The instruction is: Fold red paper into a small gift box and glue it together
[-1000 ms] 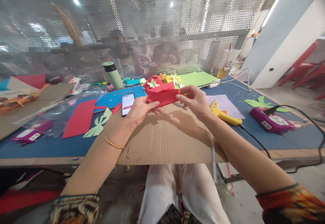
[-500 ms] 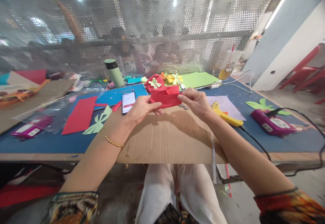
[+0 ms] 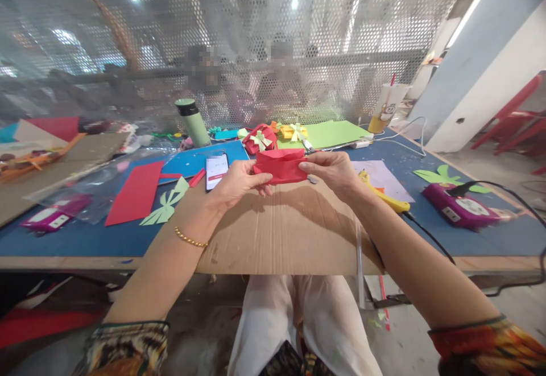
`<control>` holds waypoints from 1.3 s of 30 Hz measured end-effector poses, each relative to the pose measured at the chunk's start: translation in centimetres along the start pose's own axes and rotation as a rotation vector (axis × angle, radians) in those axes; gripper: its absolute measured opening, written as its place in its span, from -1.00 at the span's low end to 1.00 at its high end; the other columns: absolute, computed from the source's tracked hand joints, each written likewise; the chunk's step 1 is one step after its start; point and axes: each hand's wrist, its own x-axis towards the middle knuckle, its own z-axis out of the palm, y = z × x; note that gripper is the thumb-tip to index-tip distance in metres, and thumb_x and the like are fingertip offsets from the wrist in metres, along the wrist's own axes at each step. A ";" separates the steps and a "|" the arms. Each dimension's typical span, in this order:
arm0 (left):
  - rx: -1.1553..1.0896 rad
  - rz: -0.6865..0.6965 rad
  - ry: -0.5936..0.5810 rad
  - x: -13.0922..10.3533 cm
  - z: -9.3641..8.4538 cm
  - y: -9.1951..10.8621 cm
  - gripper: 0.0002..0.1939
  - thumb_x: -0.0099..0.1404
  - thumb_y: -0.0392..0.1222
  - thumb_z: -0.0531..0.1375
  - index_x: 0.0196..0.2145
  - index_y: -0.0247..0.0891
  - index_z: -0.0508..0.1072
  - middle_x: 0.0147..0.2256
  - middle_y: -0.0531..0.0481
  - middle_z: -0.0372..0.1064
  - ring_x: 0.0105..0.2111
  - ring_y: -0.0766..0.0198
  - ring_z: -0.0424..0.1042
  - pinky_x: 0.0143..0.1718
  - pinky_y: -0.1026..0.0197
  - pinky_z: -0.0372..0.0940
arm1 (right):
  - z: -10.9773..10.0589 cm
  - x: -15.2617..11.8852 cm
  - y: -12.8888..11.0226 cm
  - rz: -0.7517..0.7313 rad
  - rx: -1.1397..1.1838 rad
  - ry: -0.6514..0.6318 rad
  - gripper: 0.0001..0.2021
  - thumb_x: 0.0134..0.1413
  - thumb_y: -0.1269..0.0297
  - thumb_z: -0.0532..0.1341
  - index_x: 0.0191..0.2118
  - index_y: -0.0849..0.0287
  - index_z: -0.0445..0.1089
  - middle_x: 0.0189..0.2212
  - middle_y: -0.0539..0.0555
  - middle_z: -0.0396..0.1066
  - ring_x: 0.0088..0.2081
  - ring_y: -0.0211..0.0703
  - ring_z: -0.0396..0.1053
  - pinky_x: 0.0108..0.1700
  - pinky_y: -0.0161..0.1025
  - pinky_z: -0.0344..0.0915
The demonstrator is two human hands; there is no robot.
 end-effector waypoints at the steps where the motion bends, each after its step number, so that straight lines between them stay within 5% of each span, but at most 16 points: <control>1: 0.003 -0.002 0.003 0.0 0.0 0.0 -0.68 0.04 -0.07 0.53 -0.38 -0.31 0.58 -0.55 -0.09 0.58 -0.55 0.21 0.55 -0.49 0.23 0.42 | 0.0 0.0 0.0 -0.003 0.009 -0.003 -0.51 -0.34 -0.23 0.56 -0.51 0.13 0.58 -0.50 0.02 0.45 -0.41 -0.19 0.31 -0.37 -0.22 0.28; 8: 0.003 0.003 0.001 0.1 -0.1 -0.2 -0.69 0.06 -0.05 0.52 -0.36 -0.29 0.59 -0.55 -0.08 0.57 -0.53 0.20 0.55 -0.48 0.21 0.42 | -0.2 0.0 0.5 -0.058 -0.073 -0.013 -0.50 -0.08 -0.24 0.47 -0.56 0.14 0.47 -0.54 0.02 0.42 -0.38 -0.15 0.37 -0.37 -0.22 0.32; 14: -0.003 -0.013 0.026 0.1 -0.1 -0.2 -0.70 0.10 -0.05 0.51 -0.40 -0.30 0.57 -0.53 -0.11 0.58 -0.51 0.19 0.57 -0.44 0.19 0.42 | 0.5 0.0 0.4 -0.039 0.049 -0.037 -0.55 -0.23 -0.14 0.54 -0.39 0.10 0.47 -0.41 0.01 0.53 -0.30 -0.12 0.47 -0.23 -0.17 0.44; 19: -0.024 -0.024 0.030 0.1 -0.2 -0.2 -0.66 0.09 -0.03 0.53 -0.44 -0.32 0.54 -0.54 -0.12 0.57 -0.51 0.19 0.57 -0.42 0.17 0.43 | 0.6 0.2 0.8 -0.052 -0.018 0.062 -0.56 -0.19 -0.08 0.51 -0.44 0.11 0.35 -0.53 -0.04 0.40 -0.45 -0.25 0.33 -0.38 -0.24 0.25; 27: -0.051 -0.026 0.008 0.0 -0.2 -0.2 -0.64 0.04 -0.03 0.55 -0.40 -0.30 0.55 -0.54 -0.10 0.57 -0.53 0.21 0.56 -0.45 0.20 0.43 | 0.5 0.2 0.7 0.026 0.003 0.066 -0.50 -0.32 -0.20 0.52 -0.53 0.16 0.46 -0.57 -0.03 0.36 -0.49 -0.30 0.17 -0.44 -0.25 0.07; 34: -0.053 -0.039 -0.029 0.1 -0.3 -0.2 -0.65 0.06 -0.05 0.54 -0.38 -0.31 0.54 -0.52 -0.11 0.58 -0.52 0.20 0.56 -0.43 0.20 0.44 | 0.1 0.0 0.0 0.057 0.048 0.010 -0.53 -0.33 -0.09 0.58 -0.55 0.18 0.44 -0.57 -0.03 0.36 -0.49 -0.32 0.18 -0.43 -0.26 0.10; 39: -0.075 -0.068 -0.041 0.0 0.0 0.1 -0.60 0.00 -0.06 0.56 -0.36 -0.33 0.53 -0.53 -0.09 0.58 -0.56 0.26 0.55 -0.46 0.26 0.42 | 0.4 0.2 0.4 0.111 0.145 0.047 -0.50 -0.52 0.01 0.64 -0.49 0.17 0.46 -0.54 -0.03 0.46 -0.47 -0.29 0.33 -0.40 -0.27 0.24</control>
